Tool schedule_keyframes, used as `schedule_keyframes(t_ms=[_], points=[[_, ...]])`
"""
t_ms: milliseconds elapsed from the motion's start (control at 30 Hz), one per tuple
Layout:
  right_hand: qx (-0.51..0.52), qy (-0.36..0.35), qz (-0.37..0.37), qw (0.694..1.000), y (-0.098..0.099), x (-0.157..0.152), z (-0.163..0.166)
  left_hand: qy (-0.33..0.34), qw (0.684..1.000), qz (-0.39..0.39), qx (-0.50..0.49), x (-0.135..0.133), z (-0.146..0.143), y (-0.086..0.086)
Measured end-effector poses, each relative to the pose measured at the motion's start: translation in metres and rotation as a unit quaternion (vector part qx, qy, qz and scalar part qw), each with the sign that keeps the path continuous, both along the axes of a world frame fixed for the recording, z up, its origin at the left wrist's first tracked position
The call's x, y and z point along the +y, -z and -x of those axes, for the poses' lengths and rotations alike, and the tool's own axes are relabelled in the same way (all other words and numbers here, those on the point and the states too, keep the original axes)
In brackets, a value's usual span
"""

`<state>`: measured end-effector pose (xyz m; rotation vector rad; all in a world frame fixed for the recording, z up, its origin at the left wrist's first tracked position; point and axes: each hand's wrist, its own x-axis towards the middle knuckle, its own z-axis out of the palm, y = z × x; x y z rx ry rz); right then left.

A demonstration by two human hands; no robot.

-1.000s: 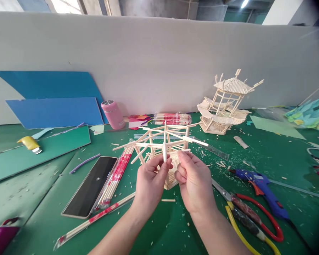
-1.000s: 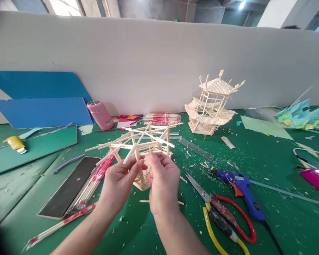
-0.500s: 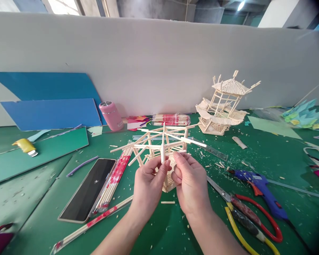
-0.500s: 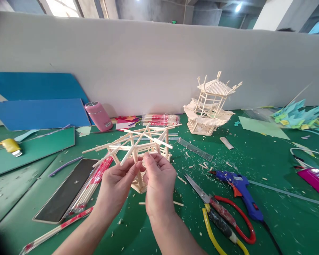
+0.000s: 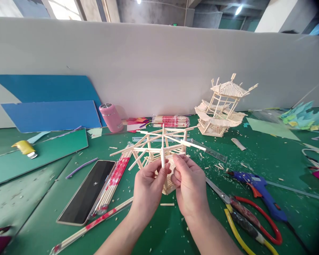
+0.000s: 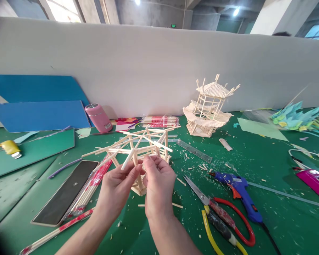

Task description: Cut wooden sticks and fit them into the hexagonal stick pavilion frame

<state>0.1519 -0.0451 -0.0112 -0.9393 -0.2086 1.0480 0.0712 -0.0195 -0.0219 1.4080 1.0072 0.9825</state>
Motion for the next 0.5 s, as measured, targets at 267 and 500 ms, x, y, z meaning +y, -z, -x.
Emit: schedule_keyframes(t_ms=[267,500], points=[[-0.007,-0.004,-0.002,1.0,0.0021,0.0001,0.0021,-0.008,1.0,-0.016,0.003,0.0006,0.0003,-0.0032],[-0.013,-0.013,-0.001,1.0,0.0015,-0.0007,0.0019,-0.012,1.0,-0.017,-0.006,0.0005,0.0003,-0.0049]])
